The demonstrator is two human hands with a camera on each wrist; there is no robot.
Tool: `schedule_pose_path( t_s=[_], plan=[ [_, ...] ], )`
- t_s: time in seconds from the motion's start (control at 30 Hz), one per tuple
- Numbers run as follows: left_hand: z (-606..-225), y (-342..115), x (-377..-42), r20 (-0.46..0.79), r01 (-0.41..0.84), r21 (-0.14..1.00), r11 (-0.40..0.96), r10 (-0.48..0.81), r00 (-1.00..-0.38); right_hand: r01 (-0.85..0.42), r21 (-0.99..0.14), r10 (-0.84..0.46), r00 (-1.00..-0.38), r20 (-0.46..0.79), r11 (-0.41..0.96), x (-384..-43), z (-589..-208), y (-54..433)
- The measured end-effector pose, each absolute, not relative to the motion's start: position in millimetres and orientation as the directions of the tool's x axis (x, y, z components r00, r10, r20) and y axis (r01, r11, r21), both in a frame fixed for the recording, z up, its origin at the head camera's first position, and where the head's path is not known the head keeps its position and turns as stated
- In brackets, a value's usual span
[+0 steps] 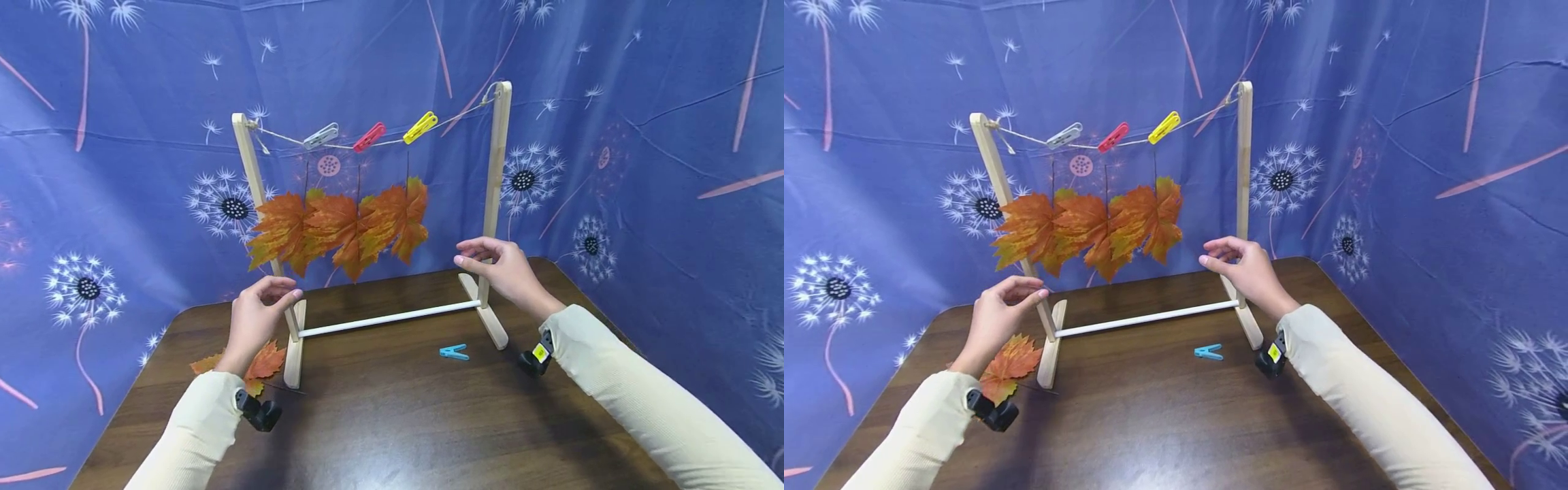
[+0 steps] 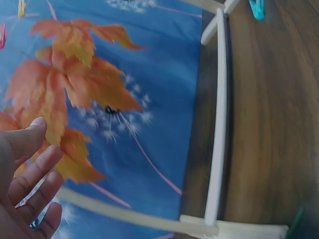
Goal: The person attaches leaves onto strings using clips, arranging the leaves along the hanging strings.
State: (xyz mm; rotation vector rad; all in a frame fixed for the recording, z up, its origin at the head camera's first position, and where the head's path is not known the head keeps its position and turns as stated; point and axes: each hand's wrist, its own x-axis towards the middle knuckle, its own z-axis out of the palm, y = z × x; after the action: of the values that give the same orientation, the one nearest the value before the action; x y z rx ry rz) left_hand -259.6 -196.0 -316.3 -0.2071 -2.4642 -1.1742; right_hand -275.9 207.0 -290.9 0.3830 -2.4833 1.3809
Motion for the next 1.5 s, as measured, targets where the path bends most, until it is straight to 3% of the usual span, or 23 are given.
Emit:
schedule_pose_path(
  t_s=[0.2,0.6,1.13,1.5],
  plan=[
    [-332.8,-213.7,-256.0,0.389,0.252,0.700,0.668,-0.061,-0.919,-0.332,-0.794,-0.100,-0.939,0.328,0.509,-274.2,-306.4,207.8],
    [-363.5,-229.7,-250.8,0.303,0.226,0.687,0.691,0.010,-0.953,-0.321,-0.808,-0.113,-0.945,0.306,0.494,-271.3,-340.7,208.6],
    [-398.7,-244.1,-241.3,0.183,0.159,0.730,0.664,0.034,-0.982,-0.282,-0.818,-0.124,-0.959,0.254,0.501,-271.0,-385.8,210.1],
    [-420.1,-254.1,-240.0,0.148,0.148,0.622,0.769,0.070,-0.986,-0.194,-0.803,-0.123,-0.981,0.150,0.564,-273.3,-413.7,214.9]
  ],
)
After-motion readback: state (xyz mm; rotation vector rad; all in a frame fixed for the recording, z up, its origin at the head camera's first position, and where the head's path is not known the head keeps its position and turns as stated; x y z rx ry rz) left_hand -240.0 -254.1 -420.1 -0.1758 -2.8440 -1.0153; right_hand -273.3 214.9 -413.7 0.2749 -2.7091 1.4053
